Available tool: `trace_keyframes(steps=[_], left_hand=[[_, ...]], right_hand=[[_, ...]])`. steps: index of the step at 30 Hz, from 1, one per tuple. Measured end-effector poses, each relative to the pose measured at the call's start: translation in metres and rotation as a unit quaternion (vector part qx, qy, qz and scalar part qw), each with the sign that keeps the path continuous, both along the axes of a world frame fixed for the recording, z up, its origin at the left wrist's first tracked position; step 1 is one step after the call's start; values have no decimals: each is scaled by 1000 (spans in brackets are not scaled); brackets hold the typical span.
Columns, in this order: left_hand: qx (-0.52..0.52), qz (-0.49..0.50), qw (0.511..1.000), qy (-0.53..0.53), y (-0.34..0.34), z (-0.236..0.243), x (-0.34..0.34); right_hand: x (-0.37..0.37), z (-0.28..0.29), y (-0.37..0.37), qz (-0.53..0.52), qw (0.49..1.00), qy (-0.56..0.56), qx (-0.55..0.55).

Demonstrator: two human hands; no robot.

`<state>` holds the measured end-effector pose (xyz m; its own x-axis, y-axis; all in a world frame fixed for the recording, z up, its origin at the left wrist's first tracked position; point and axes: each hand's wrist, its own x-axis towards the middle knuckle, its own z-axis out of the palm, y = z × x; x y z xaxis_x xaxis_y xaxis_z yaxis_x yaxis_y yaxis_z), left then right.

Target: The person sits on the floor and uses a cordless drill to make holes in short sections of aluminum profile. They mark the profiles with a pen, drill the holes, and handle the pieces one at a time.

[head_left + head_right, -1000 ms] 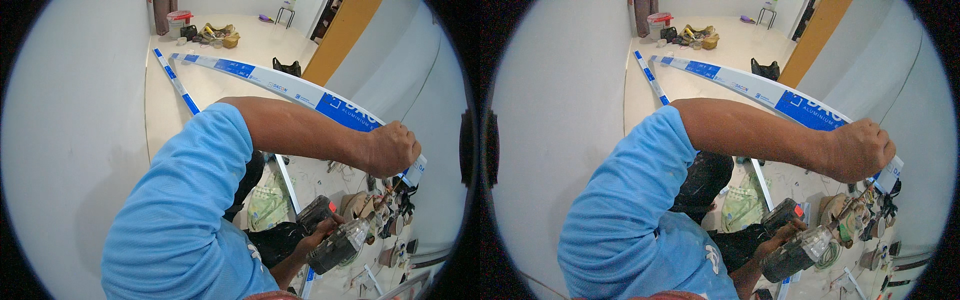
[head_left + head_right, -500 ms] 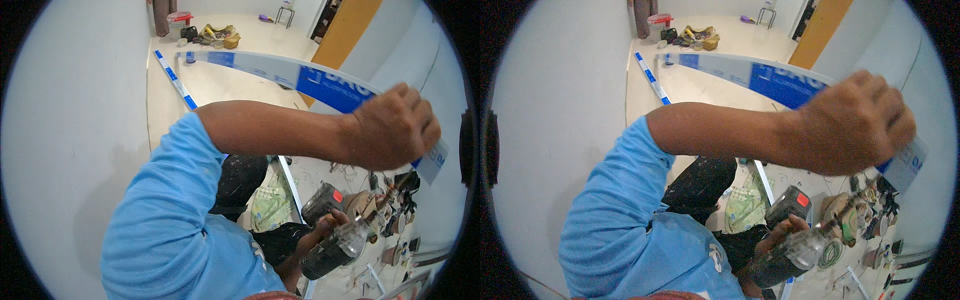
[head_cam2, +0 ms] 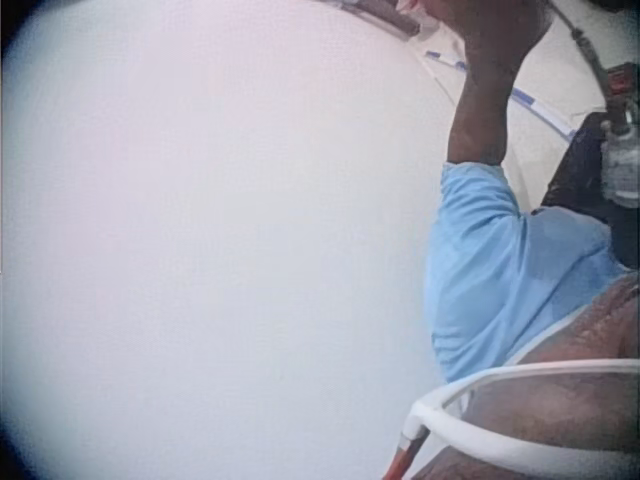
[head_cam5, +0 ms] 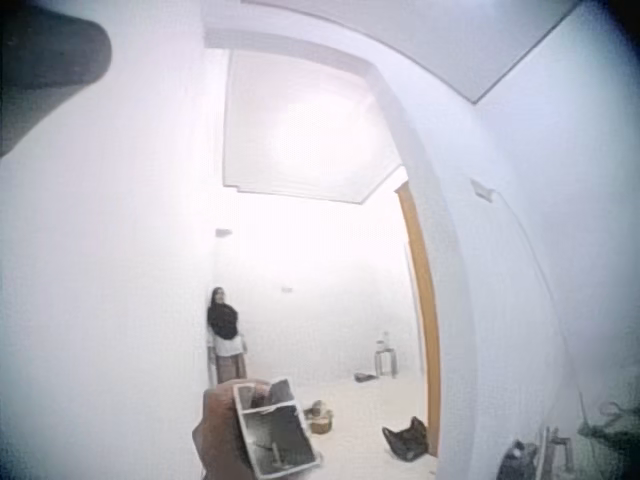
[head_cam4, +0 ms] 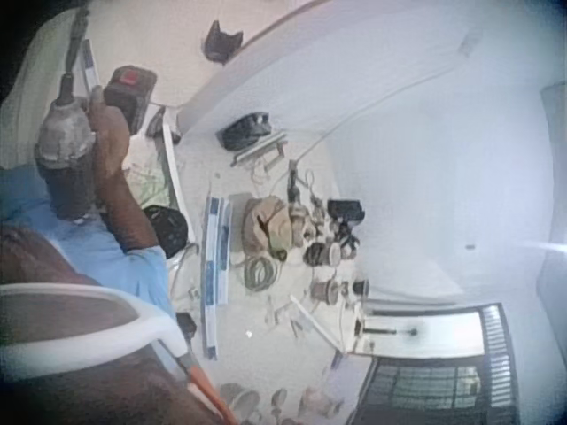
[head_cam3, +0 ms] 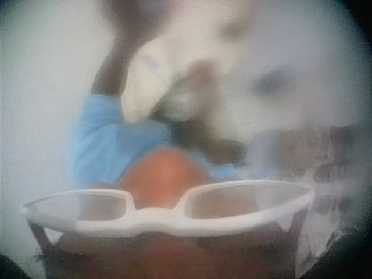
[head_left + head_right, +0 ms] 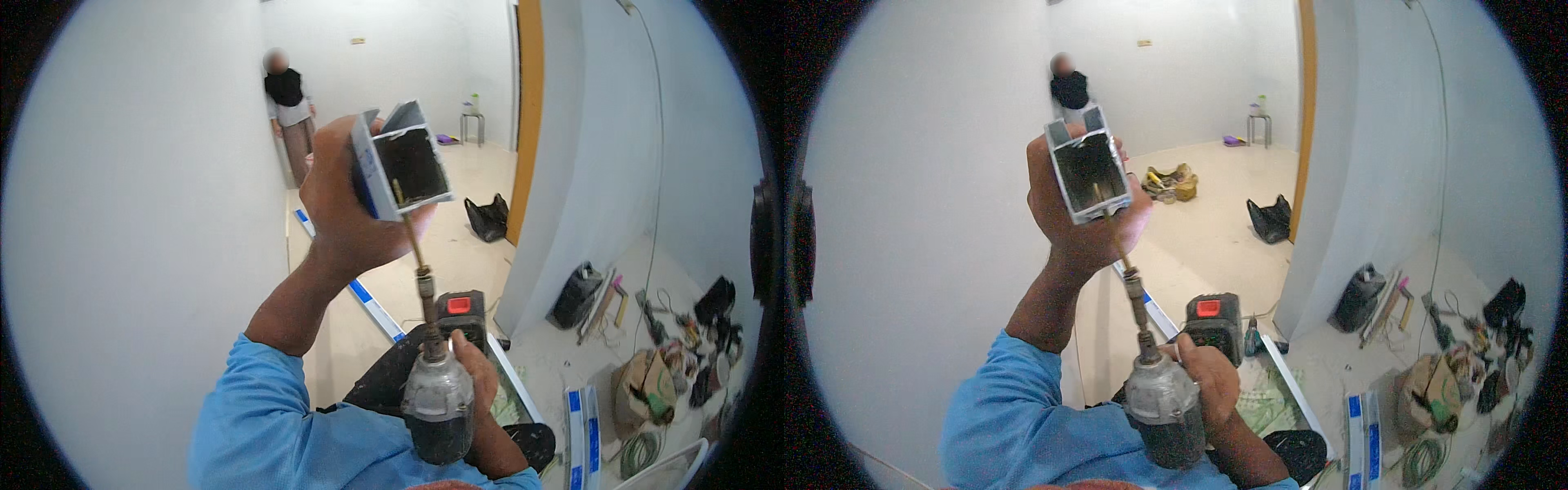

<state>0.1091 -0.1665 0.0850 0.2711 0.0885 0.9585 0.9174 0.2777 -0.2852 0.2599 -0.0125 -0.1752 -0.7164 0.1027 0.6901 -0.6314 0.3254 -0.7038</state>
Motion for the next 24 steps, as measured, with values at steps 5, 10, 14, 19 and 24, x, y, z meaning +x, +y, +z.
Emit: trace_keyframes(steps=[5,10,14,19,24], left_hand=[[31,21,999,-3,-40,-10,5],[37,-10,999,9,-35,-3,13],[25,-1,1000,6,-34,-12,14],[20,-9,1000,5,-41,-21,8],[20,-6,1000,8,-41,-26,15]], right_hand=[[6,38,-22,55,987,116,93],[-21,-21,-24,142,988,-40,-34],[-26,-24,-25,129,991,-18,-40],[-19,24,-41,-17,960,267,80],[-24,23,-40,-13,943,323,81]])
